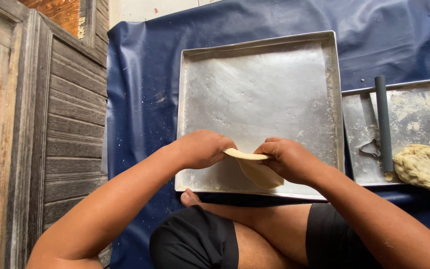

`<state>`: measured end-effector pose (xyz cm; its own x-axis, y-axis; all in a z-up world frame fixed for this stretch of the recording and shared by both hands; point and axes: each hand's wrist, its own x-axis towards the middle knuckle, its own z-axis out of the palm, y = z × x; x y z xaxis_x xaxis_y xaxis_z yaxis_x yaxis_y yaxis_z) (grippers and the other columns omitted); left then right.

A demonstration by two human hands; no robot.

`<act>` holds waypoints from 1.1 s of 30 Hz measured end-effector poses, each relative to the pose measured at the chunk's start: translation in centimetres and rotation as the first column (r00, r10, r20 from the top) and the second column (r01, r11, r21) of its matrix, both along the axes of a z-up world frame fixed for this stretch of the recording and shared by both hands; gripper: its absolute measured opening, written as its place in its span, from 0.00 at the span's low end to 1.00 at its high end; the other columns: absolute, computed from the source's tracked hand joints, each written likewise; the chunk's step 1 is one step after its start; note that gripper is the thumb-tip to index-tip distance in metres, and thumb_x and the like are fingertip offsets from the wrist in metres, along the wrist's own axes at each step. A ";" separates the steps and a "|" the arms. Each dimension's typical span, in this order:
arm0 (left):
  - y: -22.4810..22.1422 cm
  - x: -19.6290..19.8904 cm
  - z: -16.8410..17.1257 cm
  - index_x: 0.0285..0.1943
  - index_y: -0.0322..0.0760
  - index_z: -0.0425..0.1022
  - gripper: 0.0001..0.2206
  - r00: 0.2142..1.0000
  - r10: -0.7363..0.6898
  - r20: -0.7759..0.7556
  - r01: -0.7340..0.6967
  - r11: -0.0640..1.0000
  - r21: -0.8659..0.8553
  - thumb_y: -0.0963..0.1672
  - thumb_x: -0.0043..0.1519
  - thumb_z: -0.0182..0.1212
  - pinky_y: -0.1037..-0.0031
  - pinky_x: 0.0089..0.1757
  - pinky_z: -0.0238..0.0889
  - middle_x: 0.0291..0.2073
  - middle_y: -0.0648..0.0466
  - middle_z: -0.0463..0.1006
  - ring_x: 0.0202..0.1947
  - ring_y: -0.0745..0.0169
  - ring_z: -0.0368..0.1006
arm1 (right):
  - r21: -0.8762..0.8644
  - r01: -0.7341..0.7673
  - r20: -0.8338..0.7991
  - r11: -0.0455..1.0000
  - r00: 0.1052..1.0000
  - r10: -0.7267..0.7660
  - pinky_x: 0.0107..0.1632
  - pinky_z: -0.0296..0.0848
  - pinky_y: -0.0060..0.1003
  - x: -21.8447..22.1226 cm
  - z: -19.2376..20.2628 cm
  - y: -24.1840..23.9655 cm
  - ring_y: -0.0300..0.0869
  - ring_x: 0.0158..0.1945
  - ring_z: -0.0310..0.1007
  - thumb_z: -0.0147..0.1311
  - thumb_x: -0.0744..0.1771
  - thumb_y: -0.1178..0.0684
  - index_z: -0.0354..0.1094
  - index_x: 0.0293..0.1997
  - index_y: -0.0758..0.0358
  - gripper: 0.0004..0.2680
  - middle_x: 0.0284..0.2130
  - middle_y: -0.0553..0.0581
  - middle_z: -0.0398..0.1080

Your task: Rolling out a piece of dough on a metal tray using a small rolling pin while sitting on the floor.

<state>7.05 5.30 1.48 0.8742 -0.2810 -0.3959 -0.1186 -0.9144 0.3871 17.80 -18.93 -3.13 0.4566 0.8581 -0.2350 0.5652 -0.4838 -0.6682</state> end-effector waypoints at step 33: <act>-16.6 3.0 -29.4 0.32 0.26 0.77 0.05 0.793 0.147 0.592 -0.337 0.914 0.224 0.39 0.56 0.59 0.31 0.27 0.68 0.21 0.35 0.71 0.25 0.27 0.74 | -0.078 -0.110 0.637 0.991 0.759 0.134 0.56 0.77 0.45 8.8 -16.6 -4.0 0.53 0.57 0.76 0.54 0.65 0.53 0.76 0.52 0.35 0.13 0.57 0.51 0.72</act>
<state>10.07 -11.29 -27.88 0.9888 0.0209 0.1478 0.0174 -0.9995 0.0247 26.60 -22.91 -19.76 0.4031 0.9141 0.0436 0.9109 -0.3962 -0.1153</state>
